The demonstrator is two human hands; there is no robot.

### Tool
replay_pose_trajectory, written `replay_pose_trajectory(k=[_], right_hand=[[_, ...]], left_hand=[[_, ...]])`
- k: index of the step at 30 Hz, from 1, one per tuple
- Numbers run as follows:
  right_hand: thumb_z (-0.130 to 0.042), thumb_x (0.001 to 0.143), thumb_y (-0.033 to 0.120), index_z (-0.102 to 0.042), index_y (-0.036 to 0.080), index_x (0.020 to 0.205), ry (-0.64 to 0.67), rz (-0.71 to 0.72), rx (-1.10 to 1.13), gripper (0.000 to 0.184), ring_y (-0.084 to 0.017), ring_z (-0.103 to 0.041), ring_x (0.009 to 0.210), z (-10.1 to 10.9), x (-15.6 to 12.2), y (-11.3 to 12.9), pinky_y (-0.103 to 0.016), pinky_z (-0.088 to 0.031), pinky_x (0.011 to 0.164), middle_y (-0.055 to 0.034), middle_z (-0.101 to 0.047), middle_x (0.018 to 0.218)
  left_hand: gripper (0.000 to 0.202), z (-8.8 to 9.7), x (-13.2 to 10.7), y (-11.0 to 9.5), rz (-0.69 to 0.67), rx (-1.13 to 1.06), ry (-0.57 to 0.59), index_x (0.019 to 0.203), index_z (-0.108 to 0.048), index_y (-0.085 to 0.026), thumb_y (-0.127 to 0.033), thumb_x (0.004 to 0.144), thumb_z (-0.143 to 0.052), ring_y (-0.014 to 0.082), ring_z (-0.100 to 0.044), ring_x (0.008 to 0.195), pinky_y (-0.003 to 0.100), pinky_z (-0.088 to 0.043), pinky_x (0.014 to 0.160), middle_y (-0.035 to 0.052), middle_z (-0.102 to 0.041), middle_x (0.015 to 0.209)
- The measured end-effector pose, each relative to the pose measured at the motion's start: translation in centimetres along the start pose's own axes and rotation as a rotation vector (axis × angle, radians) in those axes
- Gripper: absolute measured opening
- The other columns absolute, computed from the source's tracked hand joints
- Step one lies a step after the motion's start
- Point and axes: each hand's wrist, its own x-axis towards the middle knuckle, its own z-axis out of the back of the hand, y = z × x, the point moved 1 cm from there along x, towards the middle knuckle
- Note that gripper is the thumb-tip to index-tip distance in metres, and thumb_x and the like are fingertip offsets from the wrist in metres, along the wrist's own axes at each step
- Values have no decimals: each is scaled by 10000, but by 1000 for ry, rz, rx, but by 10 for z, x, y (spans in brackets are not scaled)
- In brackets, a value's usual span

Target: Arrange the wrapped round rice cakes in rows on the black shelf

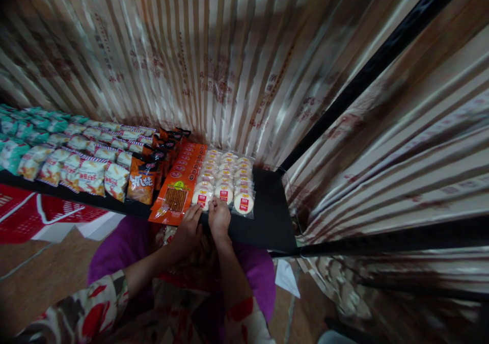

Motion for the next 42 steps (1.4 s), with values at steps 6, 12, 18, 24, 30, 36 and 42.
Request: replay_pose_trajectory(k=[6,12,18,24,30,36,42], right_hand=[[-453,822,287,-653,120,1003,-1,2,47,317,-186,-597,791,-3,2,1,-287,-448,770,-114,-659,918],[-439,821,267,-616,141,1064,-40,42,113,326,-168,-588,751,-6,-3,-3,-295,-466,766,-103,-630,950],[-402,840,244,-619,160,1042,-66,107,89,309,-177,-566,792,-8,-14,-4,-301,-458,783,-101,-608,942],[-371,848,232,-602,138,1081,-71,142,98,340,-193,-560,904,-9,-20,-5,-318,-452,842,-124,-596,1011],[-357,857,239,-604,162,1078,-118,141,174,341,-189,-547,965,-9,-37,-3,-342,-440,891,-108,-595,1041],[-327,852,220,-642,187,1004,-96,144,274,351,-174,-561,945,-11,-66,-3,-334,-450,886,-85,-612,997],[-358,821,188,-659,195,953,-47,238,282,329,-190,-549,944,-21,-111,-14,-359,-445,884,-87,-631,972]], left_hand=[[518,-1,2,1,-6,-8,-18,1263,-455,-62,-74,749,-390,286,-330,1309,536,-343,1046,180,-457,1331],[483,-1,5,0,11,16,9,1220,-477,-16,-70,750,-381,291,-317,1315,524,-344,1048,215,-461,1315],[490,1,6,0,-36,9,-19,1248,-465,-78,-56,771,-355,279,-363,1290,546,-355,1030,182,-495,1290],[461,4,4,-1,-65,52,-6,1243,-460,-38,-70,798,-346,286,-333,1307,531,-347,1041,214,-464,1310],[396,12,0,-9,-106,14,32,1222,-493,-88,-134,855,-351,281,-344,1296,546,-335,1042,190,-469,1311],[406,17,-21,-18,-147,-85,66,1223,-492,-110,-125,831,-390,250,-443,1201,512,-366,1032,160,-538,1224],[380,21,-64,-11,-178,-114,71,1193,-522,-111,-142,842,-378,243,-455,1179,462,-402,1005,164,-553,1185]])
